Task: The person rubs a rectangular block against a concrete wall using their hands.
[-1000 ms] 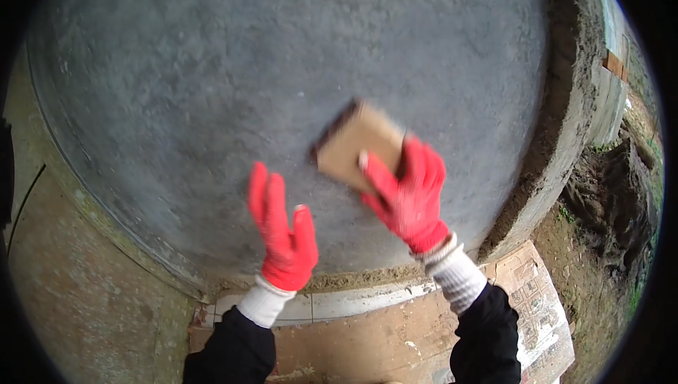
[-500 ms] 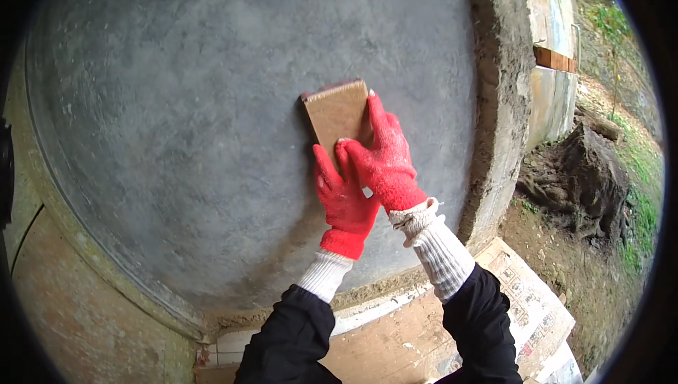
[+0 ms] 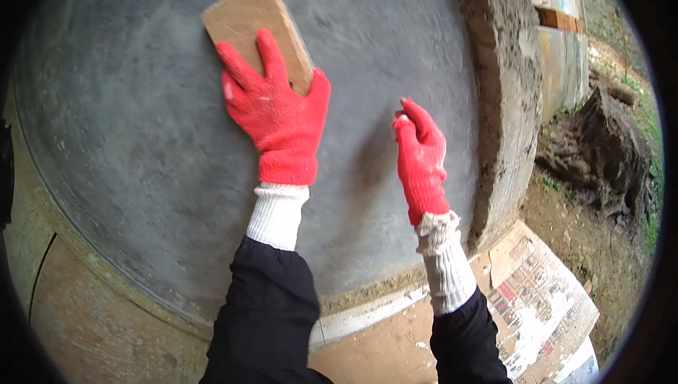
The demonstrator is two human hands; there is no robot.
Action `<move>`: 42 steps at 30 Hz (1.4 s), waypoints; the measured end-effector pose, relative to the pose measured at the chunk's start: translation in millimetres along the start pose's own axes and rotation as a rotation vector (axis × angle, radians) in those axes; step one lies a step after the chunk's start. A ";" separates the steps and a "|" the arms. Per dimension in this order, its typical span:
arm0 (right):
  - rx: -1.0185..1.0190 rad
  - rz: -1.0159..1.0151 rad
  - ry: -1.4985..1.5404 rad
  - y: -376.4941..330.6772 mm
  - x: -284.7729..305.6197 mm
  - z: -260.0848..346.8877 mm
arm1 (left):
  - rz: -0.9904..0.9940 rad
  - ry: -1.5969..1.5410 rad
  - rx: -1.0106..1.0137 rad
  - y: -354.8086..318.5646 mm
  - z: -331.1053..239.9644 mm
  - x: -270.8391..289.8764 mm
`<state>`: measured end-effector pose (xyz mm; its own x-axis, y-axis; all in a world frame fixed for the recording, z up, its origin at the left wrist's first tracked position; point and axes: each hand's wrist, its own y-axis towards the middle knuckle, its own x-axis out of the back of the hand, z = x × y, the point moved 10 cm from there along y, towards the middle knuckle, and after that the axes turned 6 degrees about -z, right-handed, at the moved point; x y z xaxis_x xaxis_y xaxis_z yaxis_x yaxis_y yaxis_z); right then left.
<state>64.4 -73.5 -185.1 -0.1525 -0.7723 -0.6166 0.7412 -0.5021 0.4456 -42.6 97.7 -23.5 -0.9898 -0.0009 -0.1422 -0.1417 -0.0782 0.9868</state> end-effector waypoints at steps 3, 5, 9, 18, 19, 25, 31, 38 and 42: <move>-0.049 -0.119 0.020 10.6 17.6 -22.5 | 0.042 0.062 -0.020 -49.7 -7.6 6.1; -0.068 -0.202 0.077 24.0 46.6 -33.2 | 0.263 0.008 -0.031 -135.5 -30.0 -2.2; -0.205 -0.212 0.216 13.7 41.3 -51.9 | 0.393 -0.007 -0.085 -221.8 -14.5 5.4; -0.120 -0.199 0.261 26.8 54.8 -9.9 | 0.181 0.058 -0.256 -90.7 -36.1 -1.5; -0.078 -0.212 0.279 33.7 66.8 -9.1 | 0.290 0.029 -0.324 -118.4 -46.8 -7.7; -0.006 -0.110 0.324 50.3 73.2 2.3 | 0.551 -0.046 -0.502 -241.1 -10.5 14.1; -0.075 -0.118 0.413 36.9 72.9 12.2 | 0.242 0.014 -0.285 -124.7 -40.3 -8.6; 0.027 -0.209 0.493 40.1 84.2 64.2 | 0.496 -0.152 -0.752 -375.8 -39.6 34.8; 0.019 -0.222 0.527 30.7 79.9 77.3 | 0.607 -0.267 -0.953 -404.2 -20.9 39.9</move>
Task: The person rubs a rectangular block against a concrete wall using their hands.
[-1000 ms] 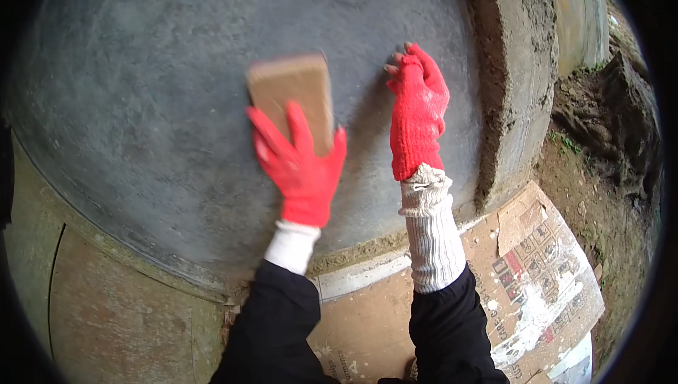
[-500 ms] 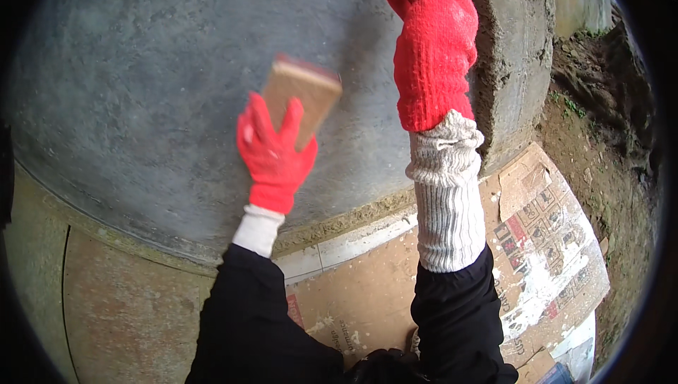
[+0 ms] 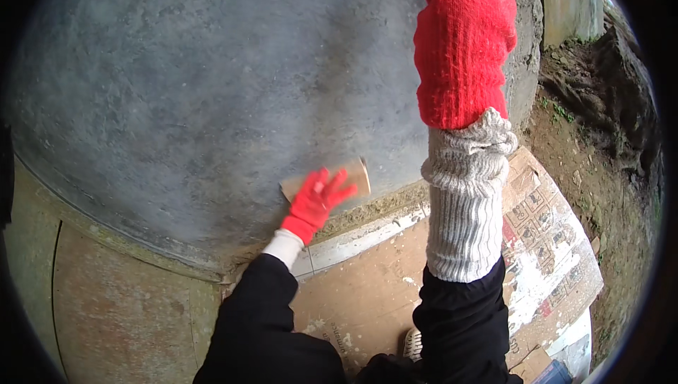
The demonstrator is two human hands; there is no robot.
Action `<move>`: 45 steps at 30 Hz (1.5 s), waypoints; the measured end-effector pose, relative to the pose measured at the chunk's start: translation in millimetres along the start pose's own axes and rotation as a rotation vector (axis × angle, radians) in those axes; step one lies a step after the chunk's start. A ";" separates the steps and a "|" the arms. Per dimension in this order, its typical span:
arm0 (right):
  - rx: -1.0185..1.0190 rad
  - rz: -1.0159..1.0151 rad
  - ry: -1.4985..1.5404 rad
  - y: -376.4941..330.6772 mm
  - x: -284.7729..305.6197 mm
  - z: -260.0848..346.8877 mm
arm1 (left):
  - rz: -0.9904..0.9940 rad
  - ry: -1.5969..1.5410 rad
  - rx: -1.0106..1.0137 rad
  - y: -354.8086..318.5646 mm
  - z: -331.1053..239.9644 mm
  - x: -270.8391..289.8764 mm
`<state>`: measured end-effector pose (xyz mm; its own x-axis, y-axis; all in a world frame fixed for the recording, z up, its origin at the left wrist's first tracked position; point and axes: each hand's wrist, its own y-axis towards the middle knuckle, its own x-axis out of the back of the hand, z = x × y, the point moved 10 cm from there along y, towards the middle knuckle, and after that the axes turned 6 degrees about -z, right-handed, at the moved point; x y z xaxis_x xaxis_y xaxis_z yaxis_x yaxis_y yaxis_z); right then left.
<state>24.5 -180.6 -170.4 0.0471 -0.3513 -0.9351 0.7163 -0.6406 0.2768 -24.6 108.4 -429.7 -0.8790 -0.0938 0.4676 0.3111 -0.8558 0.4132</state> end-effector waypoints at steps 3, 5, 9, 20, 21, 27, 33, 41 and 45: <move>0.166 0.097 -0.055 -0.9 -1.9 12.1 | -0.032 -0.037 0.520 85.0 114.6 62.5; 0.014 0.068 -0.050 14.4 3.8 -4.4 | -0.252 0.166 0.676 130.4 177.0 114.5; -0.027 0.169 0.000 35.7 22.5 -15.2 | -0.080 -0.063 0.472 140.8 123.1 62.1; 0.050 0.208 -0.044 12.7 -3.4 -0.1 | -0.016 -0.149 0.360 64.3 57.5 13.4; 0.050 0.208 -0.044 15.4 -1.7 3.6 | -0.074 -0.052 0.451 86.9 93.5 50.7; 0.068 0.229 0.040 19.3 4.6 -13.2 | -0.153 0.117 0.268 71.6 38.7 27.2; -0.040 0.235 -0.001 -3.6 -15.4 -19.3 | 0.313 -0.048 -0.181 -61.9 -71.7 -69.6; 0.008 0.279 -0.023 15.6 -7.8 -17.1 | -0.399 0.343 0.839 55.5 199.1 134.5; -0.038 0.258 -0.001 7.4 -14.1 -29.0 | -0.082 0.159 0.597 44.0 145.5 89.7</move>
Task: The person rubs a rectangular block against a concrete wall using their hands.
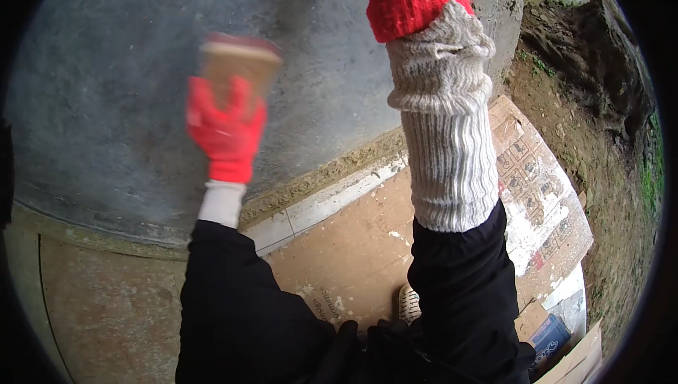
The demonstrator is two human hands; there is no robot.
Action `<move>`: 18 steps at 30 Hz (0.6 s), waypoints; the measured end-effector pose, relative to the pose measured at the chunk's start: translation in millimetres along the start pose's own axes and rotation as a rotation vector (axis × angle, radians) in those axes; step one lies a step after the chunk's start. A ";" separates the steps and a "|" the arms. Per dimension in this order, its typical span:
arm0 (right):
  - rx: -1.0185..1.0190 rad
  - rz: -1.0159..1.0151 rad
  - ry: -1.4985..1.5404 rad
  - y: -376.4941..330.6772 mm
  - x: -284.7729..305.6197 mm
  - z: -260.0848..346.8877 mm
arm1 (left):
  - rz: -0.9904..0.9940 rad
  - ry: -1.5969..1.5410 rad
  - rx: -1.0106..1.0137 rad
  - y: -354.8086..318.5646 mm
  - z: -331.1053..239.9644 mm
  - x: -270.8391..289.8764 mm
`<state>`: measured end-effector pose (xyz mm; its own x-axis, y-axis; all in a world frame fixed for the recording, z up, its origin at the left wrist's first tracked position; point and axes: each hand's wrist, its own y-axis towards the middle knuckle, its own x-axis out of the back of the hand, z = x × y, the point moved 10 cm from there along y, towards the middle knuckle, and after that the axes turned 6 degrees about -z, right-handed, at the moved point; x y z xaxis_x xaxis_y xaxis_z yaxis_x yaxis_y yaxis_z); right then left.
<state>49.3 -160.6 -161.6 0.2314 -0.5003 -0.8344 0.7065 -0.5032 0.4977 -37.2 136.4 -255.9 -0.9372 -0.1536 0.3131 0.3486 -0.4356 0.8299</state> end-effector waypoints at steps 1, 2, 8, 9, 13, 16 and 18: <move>-0.034 -0.009 -0.020 -0.4 3.8 -3.8 | 0.139 -0.159 -0.098 -40.7 -29.0 -29.8; -0.038 -0.006 -0.007 -2.2 2.3 -7.8 | 0.041 -0.145 -0.210 -81.5 -44.9 -36.1; -0.021 0.004 -0.035 -13.2 -3.2 -15.3 | 0.211 -0.214 -0.049 -43.7 4.2 -16.6; -0.066 0.010 -0.002 -9.1 -10.7 -11.6 | 0.066 -0.042 0.122 -5.7 49.0 -3.8; -0.058 -0.011 -0.037 0.9 4.1 -16.1 | -0.403 0.199 0.220 115.3 107.6 72.1; -0.104 -0.040 -0.001 -0.8 21.0 -31.7 | -0.350 0.171 0.088 98.9 82.5 59.8; -0.099 -0.029 0.082 2.8 16.8 -32.1 | -0.176 0.079 -0.044 47.5 35.6 27.5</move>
<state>76.6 -147.8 -181.8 0.2610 -0.4258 -0.8663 0.7752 -0.4423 0.4510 -46.0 143.0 -191.4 -0.9821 -0.1396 0.1261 0.1799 -0.5002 0.8470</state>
